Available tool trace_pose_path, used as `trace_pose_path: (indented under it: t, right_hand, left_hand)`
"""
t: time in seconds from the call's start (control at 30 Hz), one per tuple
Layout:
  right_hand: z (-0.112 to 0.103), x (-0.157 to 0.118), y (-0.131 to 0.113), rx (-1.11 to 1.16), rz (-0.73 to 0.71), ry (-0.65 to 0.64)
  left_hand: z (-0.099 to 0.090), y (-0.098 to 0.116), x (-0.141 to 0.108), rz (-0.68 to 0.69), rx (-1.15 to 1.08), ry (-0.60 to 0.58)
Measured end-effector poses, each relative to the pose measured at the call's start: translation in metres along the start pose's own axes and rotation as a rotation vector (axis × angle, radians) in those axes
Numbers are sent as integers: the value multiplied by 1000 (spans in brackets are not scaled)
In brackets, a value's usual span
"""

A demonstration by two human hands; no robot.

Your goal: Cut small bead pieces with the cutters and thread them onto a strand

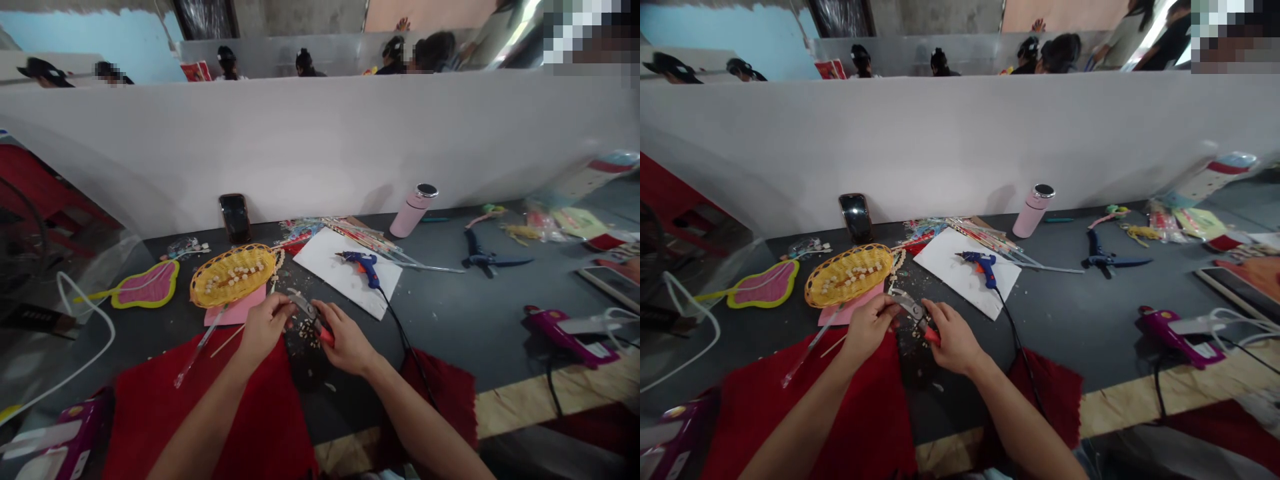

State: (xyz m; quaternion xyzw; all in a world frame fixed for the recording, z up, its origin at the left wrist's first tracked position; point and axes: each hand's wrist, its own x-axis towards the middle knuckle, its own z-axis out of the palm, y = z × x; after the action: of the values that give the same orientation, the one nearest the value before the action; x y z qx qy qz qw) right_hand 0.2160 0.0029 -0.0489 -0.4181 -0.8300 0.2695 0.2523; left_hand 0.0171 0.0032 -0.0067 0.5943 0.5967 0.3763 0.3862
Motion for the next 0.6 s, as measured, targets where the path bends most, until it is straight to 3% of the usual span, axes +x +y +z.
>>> trace_pose_path:
  t: [0.1, 0.33, 0.6]
  right_hand:
    - [1, 0, 4, -41, -25, -6]
    - [0, -1, 7, -57, -64, -33]
    - [-1, 0, -4, -2, -41, -30]
  left_hand:
    - [-4, 4, -2, 34, 100, -12]
    - [-14, 1, 0, -5, -15, -207]
    - [-16, 5, -1, 8, 3, -184]
